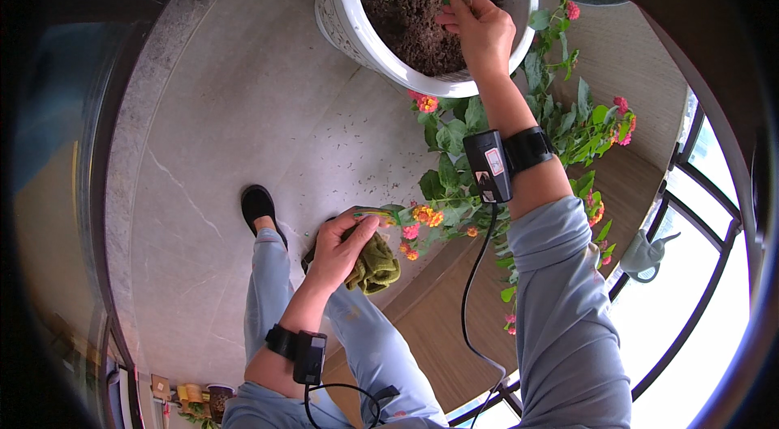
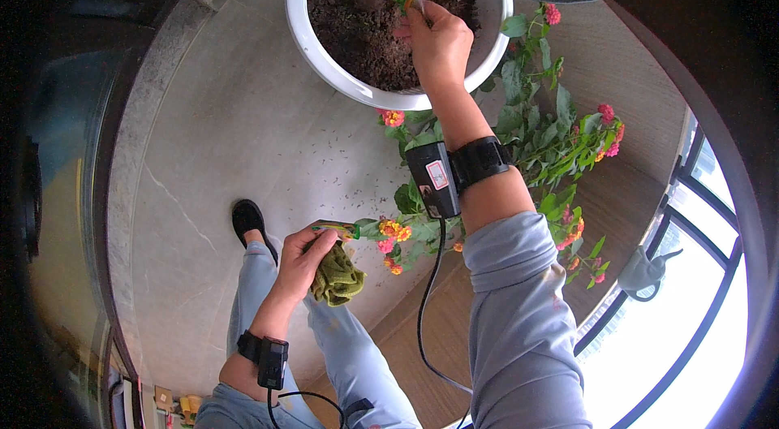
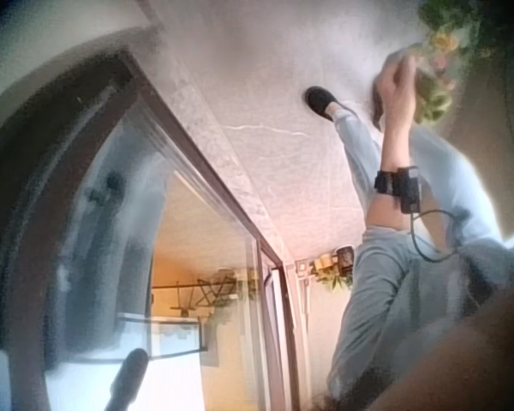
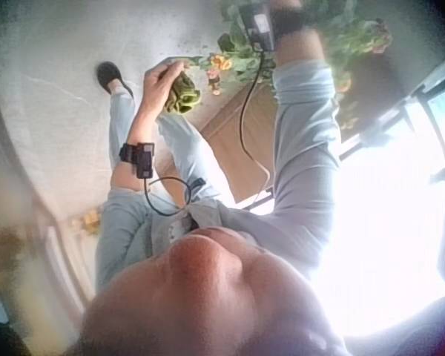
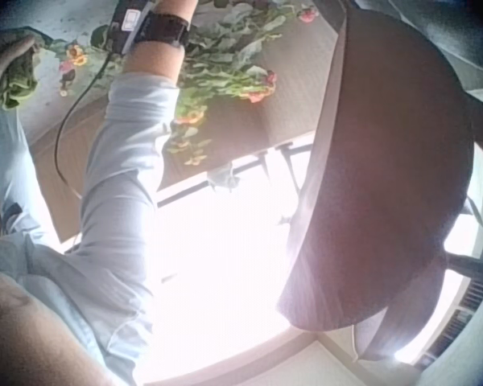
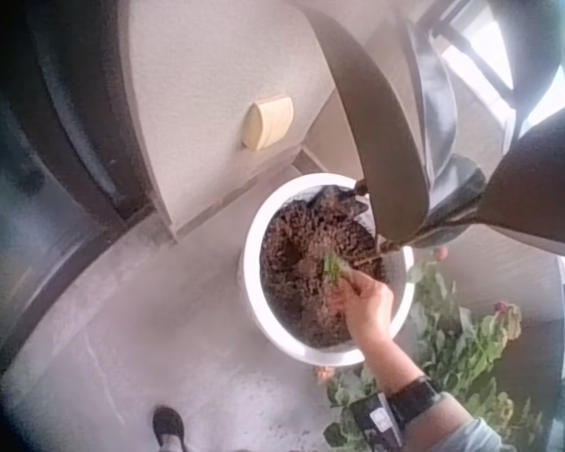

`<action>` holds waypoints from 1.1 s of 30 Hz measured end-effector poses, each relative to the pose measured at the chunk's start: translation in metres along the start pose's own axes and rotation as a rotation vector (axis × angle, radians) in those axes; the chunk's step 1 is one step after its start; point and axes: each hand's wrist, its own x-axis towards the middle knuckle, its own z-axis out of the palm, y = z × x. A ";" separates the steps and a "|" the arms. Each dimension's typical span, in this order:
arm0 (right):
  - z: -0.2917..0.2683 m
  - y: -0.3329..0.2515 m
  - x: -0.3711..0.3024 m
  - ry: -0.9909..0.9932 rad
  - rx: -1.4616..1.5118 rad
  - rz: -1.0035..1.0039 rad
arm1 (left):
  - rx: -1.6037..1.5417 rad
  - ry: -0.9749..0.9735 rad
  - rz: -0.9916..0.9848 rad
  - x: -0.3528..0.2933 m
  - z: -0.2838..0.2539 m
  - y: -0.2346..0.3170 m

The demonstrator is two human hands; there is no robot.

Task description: The person retrieves a small packet of fertilizer from a box, cuts it open with scissors, and sprinkles the contents into the soil of a potted plant on the balcony. They repeat this with a second packet, then return the scissors to the box.

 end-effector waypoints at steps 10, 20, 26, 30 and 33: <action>-0.002 0.002 0.003 0.048 -0.142 -0.020 | 0.022 0.001 0.021 0.000 0.001 0.002; 0.001 -0.003 0.001 0.081 -0.115 -0.033 | 0.045 0.004 0.031 0.000 -0.001 0.002; 0.000 0.001 0.002 0.088 -0.116 -0.029 | 0.027 0.009 0.019 -0.001 -0.001 0.002; -0.004 0.001 0.001 0.090 -0.265 -0.010 | 0.010 0.010 0.028 -0.001 -0.001 0.003; -0.006 -0.002 -0.002 -0.007 -0.206 0.110 | -0.001 0.030 0.032 0.000 -0.001 0.003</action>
